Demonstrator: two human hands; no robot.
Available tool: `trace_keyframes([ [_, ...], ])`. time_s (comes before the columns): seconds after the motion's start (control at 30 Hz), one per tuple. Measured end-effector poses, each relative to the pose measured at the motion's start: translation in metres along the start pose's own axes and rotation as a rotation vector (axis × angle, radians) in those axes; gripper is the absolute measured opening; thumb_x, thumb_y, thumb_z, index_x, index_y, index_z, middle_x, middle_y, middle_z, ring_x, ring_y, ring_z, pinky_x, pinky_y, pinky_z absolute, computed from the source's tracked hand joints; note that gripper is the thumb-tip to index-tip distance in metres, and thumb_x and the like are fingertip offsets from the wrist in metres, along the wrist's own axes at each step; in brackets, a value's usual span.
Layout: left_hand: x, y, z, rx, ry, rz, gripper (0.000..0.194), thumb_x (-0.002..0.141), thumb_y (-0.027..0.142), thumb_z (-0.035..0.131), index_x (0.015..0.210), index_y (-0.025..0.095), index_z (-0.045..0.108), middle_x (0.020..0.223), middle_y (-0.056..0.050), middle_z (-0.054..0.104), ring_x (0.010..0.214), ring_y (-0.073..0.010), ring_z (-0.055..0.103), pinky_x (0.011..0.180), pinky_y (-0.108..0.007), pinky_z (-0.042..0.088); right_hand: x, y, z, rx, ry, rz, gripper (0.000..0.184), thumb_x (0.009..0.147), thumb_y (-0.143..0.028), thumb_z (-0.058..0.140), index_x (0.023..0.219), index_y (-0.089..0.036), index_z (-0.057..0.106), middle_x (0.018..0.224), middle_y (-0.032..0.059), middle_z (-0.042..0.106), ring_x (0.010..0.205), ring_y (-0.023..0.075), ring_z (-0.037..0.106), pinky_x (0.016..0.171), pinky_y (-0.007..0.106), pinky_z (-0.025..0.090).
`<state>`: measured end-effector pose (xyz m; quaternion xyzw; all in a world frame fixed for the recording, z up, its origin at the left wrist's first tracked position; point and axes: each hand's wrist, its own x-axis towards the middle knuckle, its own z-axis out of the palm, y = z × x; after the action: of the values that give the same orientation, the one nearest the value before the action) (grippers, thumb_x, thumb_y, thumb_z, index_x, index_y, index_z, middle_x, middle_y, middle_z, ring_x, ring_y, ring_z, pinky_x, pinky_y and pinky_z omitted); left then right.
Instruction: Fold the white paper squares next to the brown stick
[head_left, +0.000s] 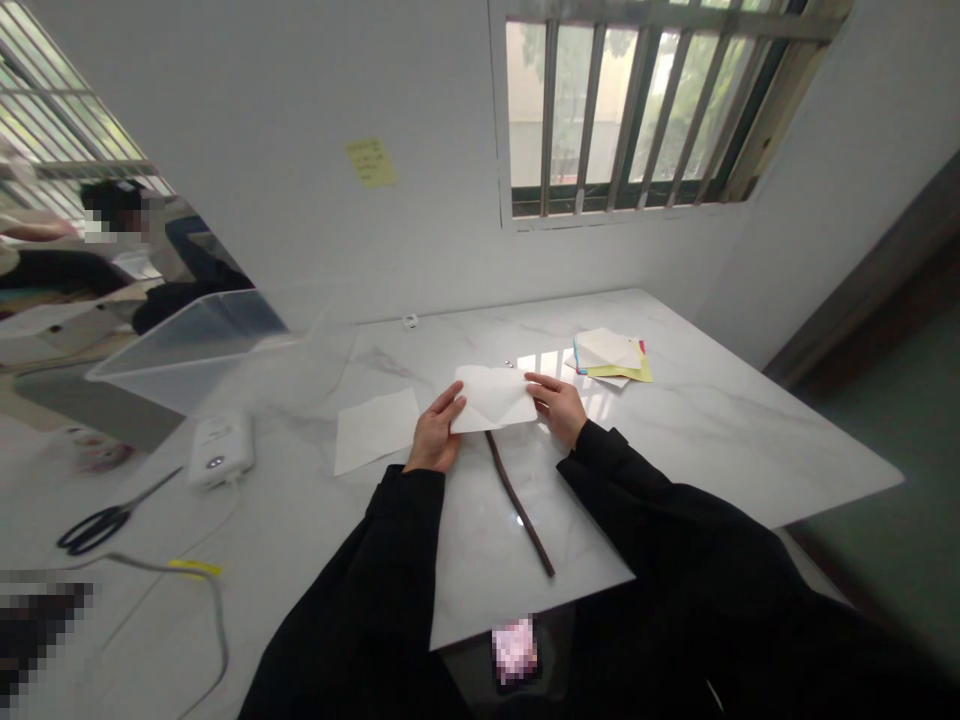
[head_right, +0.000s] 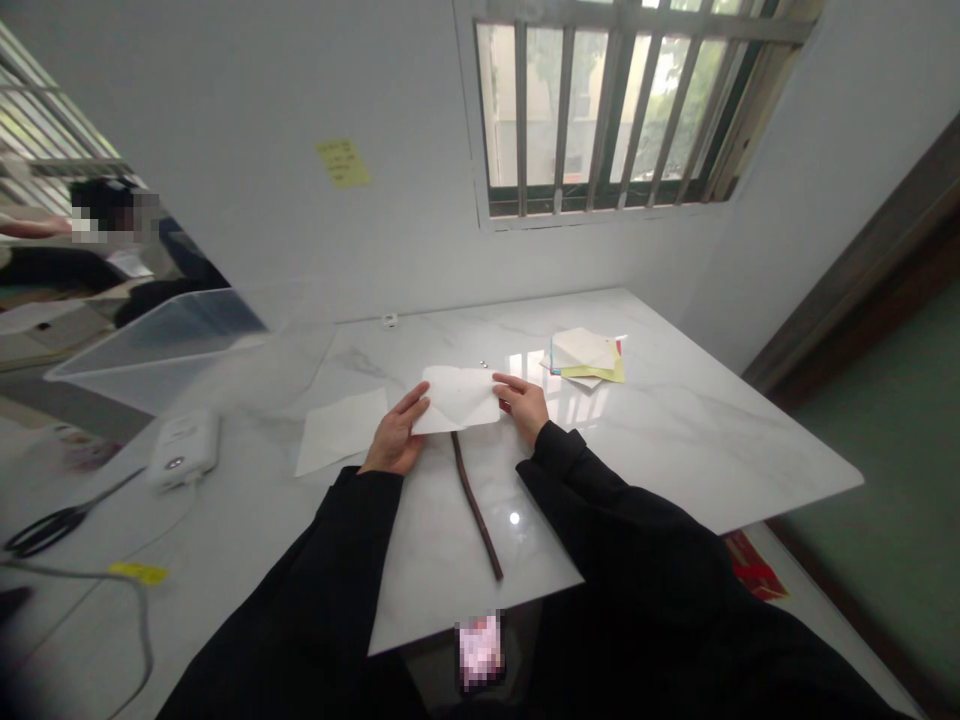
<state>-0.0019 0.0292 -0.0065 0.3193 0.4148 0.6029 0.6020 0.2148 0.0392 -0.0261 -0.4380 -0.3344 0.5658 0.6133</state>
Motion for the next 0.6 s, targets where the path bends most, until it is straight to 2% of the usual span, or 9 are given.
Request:
trace_keyframes([
  [0.17,-0.002,0.003,0.001,-0.076,-0.054,-0.021,0.051,0.073,0.021,0.086,0.122,0.017,0.073,0.112,-0.010,0.078,0.108,-0.0237,0.073,0.098,-0.034,0.058,0.001,-0.001,0.000,0.081,-0.016,0.069,0.057,0.060,-0.029,0.086,0.114,-0.018,0.074,0.077,-0.0007,0.067,0.064,0.0107,0.056,0.066,0.026,0.051],
  [0.27,-0.004,0.002,0.002,-0.043,-0.071,-0.018,0.056,0.071,0.021,0.088,0.125,0.017,0.072,0.109,-0.009,0.079,0.103,-0.0225,0.074,0.094,-0.032,0.059,-0.001,-0.003,0.000,0.099,-0.053,0.115,0.059,0.067,-0.034,0.086,0.123,-0.024,0.068,0.089,0.0012,0.070,0.068,0.0118,0.061,0.064,0.025,0.054],
  [0.33,-0.005,0.000,0.003,0.008,-0.092,-0.014,0.059,0.070,0.023,0.090,0.126,0.017,0.072,0.109,-0.009,0.079,0.101,-0.0231,0.074,0.092,-0.033,0.060,-0.003,-0.005,0.000,0.097,-0.138,0.164,0.049,0.074,-0.039,0.084,0.118,-0.024,0.068,0.102,0.0044,0.073,0.076,0.0134,0.066,0.067,0.025,0.057],
  [0.4,-0.005,-0.002,0.004,0.052,-0.116,-0.006,0.061,0.068,0.027,0.092,0.126,0.017,0.073,0.110,-0.010,0.079,0.100,-0.0242,0.074,0.090,-0.035,0.061,-0.006,-0.008,-0.001,0.089,-0.249,0.230,0.040,0.075,-0.035,0.083,0.110,-0.020,0.070,0.110,0.0076,0.073,0.085,0.0156,0.070,0.071,0.026,0.060],
  [0.5,-0.005,-0.002,0.003,0.079,-0.121,0.017,0.062,0.067,0.031,0.093,0.124,0.019,0.073,0.109,-0.009,0.079,0.100,-0.0252,0.074,0.088,-0.036,0.062,-0.010,-0.012,-0.003,0.081,-0.371,0.307,0.035,0.071,-0.024,0.086,0.103,-0.016,0.072,0.109,0.0102,0.075,0.088,0.0179,0.073,0.077,0.028,0.062],
  [0.6,-0.004,0.001,0.000,0.059,-0.097,0.019,0.060,0.067,0.029,0.093,0.124,0.020,0.074,0.113,-0.009,0.078,0.099,-0.0249,0.075,0.088,-0.035,0.062,-0.011,-0.015,-0.006,0.075,-0.430,0.299,0.034,0.070,-0.022,0.086,0.100,-0.015,0.071,0.105,0.0106,0.076,0.090,0.0189,0.074,0.083,0.029,0.062],
])
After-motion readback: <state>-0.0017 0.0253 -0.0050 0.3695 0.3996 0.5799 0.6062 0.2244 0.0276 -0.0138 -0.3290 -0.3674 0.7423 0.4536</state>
